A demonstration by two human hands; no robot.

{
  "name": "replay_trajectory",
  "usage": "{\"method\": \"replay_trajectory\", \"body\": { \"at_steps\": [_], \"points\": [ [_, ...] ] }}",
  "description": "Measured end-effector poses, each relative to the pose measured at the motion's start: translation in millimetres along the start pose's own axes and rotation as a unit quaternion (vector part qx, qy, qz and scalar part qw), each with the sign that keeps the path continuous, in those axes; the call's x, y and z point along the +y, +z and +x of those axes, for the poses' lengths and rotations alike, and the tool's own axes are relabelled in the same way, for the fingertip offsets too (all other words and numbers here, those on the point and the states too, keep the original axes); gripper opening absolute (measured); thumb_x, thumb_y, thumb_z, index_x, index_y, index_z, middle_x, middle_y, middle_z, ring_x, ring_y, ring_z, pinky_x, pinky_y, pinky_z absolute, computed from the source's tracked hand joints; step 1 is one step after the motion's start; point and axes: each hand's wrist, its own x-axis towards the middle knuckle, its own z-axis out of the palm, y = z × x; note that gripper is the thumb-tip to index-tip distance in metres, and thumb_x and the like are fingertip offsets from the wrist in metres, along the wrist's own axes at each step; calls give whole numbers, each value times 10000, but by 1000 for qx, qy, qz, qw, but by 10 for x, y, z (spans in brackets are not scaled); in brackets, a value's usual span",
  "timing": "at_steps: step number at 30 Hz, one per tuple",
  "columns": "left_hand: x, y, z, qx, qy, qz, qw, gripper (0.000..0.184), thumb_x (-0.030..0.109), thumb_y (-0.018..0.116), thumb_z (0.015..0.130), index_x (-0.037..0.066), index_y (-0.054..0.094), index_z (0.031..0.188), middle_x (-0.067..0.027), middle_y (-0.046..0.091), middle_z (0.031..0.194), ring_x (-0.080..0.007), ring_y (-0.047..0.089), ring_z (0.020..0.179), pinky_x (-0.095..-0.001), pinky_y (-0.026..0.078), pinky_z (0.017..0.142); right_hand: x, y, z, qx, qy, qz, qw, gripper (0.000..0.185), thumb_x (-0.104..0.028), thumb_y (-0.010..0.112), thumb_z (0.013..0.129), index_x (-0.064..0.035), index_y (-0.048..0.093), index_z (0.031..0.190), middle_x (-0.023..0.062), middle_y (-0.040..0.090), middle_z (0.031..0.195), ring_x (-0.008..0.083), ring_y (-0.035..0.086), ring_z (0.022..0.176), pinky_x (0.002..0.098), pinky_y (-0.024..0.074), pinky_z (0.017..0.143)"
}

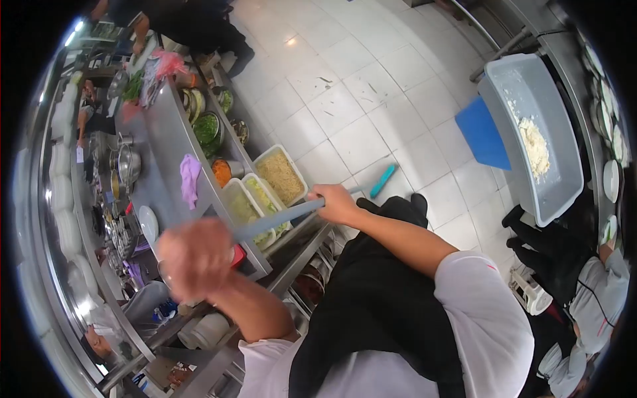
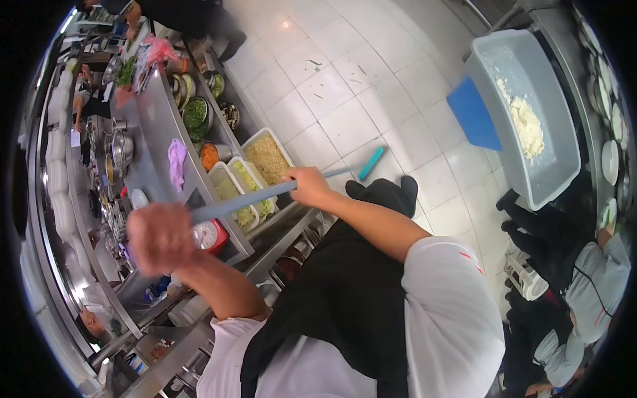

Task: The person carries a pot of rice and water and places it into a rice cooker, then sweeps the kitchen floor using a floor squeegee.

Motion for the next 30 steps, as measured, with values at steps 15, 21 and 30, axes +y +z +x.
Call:
{"method": "replay_trajectory", "body": {
  "at_steps": [15, 21, 30],
  "points": [
    [32, 392, 191, 47, 254, 268, 928, 316, 126, 448, 913, 102, 383, 604, 9, 401, 470, -96, 378, 359, -283, 353, 371, -314, -383, 1068, 132, -123, -5, 984, 147, -229, 655, 893, -83, 645, 877, 103, 643, 814, 321, 596, 842, 454, 430, 821],
    [-439, 337, 677, 215, 141, 82, 963, 333, 193, 451, 954, 117, 396, 635, -4, 399, 507, -128, 367, 418, -307, 389, 471, 65, -1372, 407, 156, 14, -72, 985, 71, -103, 640, 847, -97, 658, 915, 106, 674, 837, 309, 624, 887, 443, 435, 890],
    [-1729, 119, 1626, 138, 33, 217, 966, 350, 150, 478, 949, 81, 391, 617, 9, 330, 486, -160, 413, 448, -355, 362, 472, 1573, -1710, 1286, 223, -18, -75, 972, 111, -131, 609, 883, -122, 684, 964, 98, 697, 883, 308, 641, 882, 462, 448, 806]
  ]
}}
